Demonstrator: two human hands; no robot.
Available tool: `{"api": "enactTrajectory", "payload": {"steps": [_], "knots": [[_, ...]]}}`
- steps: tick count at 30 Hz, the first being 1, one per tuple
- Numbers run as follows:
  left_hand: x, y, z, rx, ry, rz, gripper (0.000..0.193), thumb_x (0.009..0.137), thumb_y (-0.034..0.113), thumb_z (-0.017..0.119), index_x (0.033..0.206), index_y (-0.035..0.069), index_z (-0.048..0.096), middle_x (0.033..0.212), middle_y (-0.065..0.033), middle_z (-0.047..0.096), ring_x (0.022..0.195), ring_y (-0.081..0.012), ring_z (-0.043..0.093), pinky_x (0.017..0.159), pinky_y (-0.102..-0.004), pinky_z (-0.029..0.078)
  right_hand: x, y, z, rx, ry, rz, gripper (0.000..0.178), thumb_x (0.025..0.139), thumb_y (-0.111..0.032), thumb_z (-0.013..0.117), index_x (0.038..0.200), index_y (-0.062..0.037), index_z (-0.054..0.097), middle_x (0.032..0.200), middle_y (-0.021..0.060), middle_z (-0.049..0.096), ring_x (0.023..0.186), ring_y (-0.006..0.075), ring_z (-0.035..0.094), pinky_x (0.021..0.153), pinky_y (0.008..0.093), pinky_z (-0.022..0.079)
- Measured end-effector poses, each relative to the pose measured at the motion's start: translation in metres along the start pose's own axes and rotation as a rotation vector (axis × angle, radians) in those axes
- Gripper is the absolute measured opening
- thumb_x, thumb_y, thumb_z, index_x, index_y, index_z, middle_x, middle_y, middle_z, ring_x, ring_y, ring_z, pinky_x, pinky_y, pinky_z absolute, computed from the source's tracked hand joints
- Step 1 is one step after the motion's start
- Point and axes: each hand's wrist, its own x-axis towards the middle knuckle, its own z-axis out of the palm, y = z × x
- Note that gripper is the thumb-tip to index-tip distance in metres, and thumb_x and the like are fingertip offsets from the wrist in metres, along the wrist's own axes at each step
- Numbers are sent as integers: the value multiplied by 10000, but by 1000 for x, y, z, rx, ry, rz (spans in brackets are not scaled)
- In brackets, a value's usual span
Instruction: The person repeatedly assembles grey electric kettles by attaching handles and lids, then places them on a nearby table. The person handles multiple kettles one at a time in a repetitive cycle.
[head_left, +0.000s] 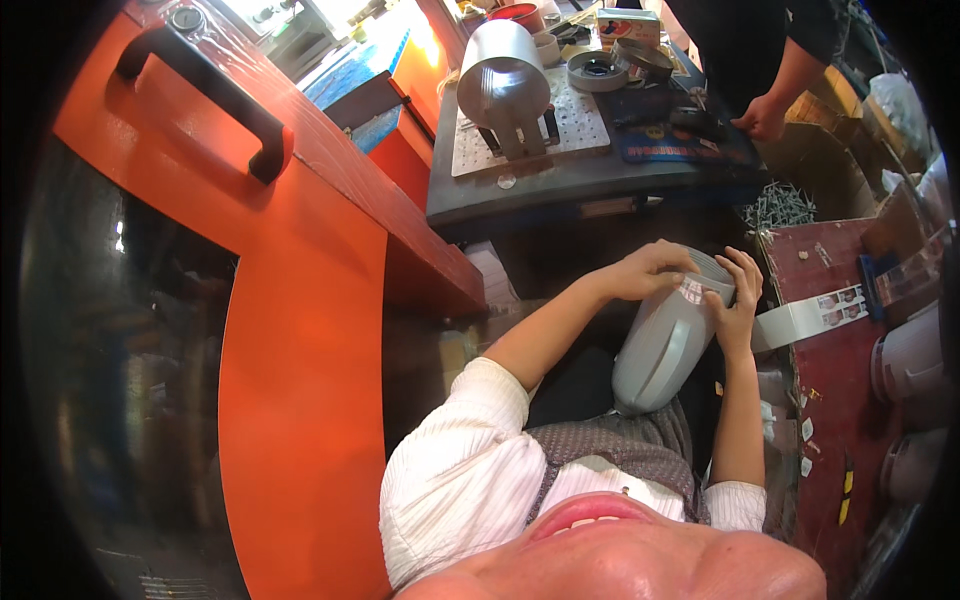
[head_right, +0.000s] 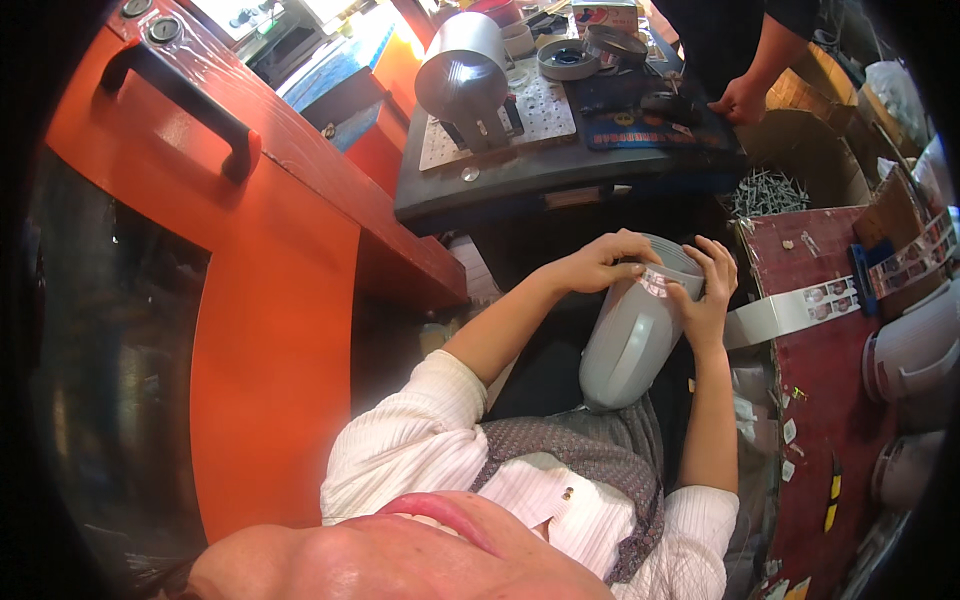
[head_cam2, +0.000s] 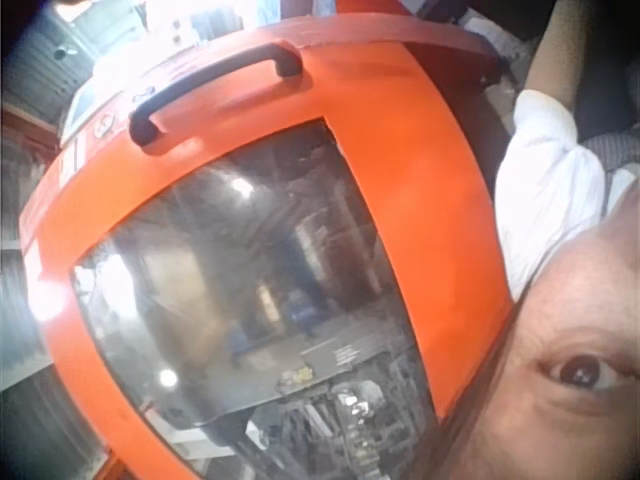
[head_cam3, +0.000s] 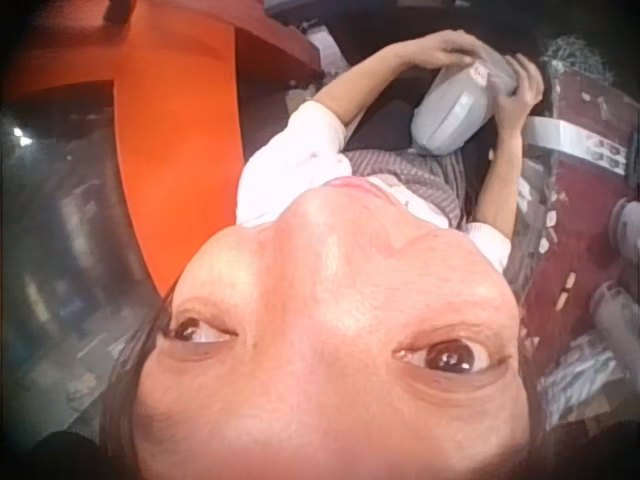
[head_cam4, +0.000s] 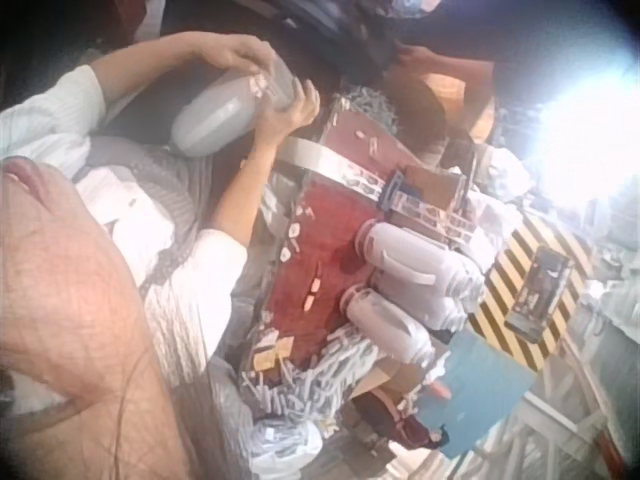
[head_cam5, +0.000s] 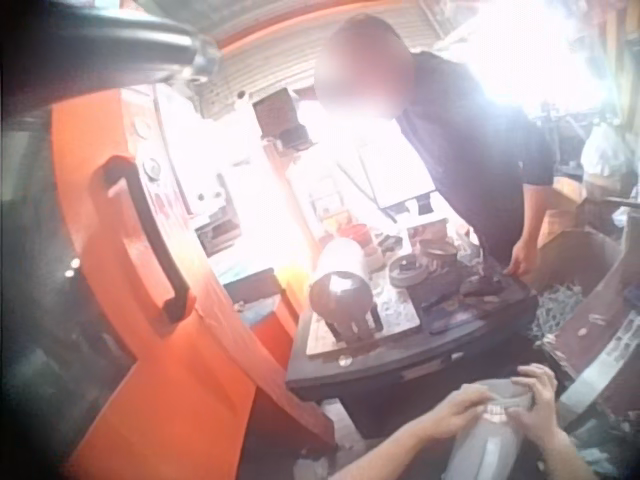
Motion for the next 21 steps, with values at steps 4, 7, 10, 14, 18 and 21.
{"api": "enactTrajectory", "payload": {"steps": [4, 7, 10, 14, 18, 21], "knots": [[-5, 12, 14, 187, 126, 33, 200, 797, 216, 740, 912, 70, 667, 866, -85, 607, 869, -271, 540, 808, -404, 423, -11, 1, -15, 129, 62, 172, 573, 895, -436, 673, 1300, -39, 595, 1388, 134, 559, 1344, 307, 443, 1139, 443, 292], [0, 18, 37, 461, 298, 185, 317, 711, 306, 818, 725, 94, 583, 713, -81, 561, 698, -303, 535, 650, -389, 412, -4, -18, -20, -25, -105, -70, 474, 835, -414, 710, 1116, -35, 676, 1171, 140, 669, 1162, 329, 575, 1058, 428, 368], [-5, 28, 51, 394, 393, 254, 270, 744, 217, 796, 648, 88, 579, 587, -65, 515, 574, -283, 512, 615, -385, 400, 8, -45, -30, 1, -148, -137, 399, 742, -418, 791, 750, -41, 663, 715, 128, 608, 724, 336, 590, 708, 415, 453], [-41, 53, 20, 541, 398, 299, 126, 900, 70, 624, 942, 98, 739, 1037, -94, 711, 1035, -269, 649, 949, -388, 481, -5, -72, -87, -12, -411, -223, 411, 744, -385, 834, 652, -42, 628, 603, 94, 534, 592, 286, 540, 574, 388, 413], [-81, 84, -19, 128, 766, -217, 470, 1069, 307, 370, 1445, 47, 475, 1443, -149, 528, 1351, -288, 481, 1163, -423, 326, -56, -71, -164, 239, 204, 309, 381, 930, -392, 701, 809, -34, 758, 641, 13, 630, 612, 57, 566, 532, 240, 425], [-91, 116, -3, -901, 461, 125, 848, 943, 714, 412, 1565, 156, 265, 1490, -272, 419, 1351, -406, 442, 1146, -545, 325, -86, -78, -161, 381, 475, 678, 522, 962, -519, 610, 946, -20, 762, 799, 60, 714, 688, 123, 631, 600, 308, 500]]}}
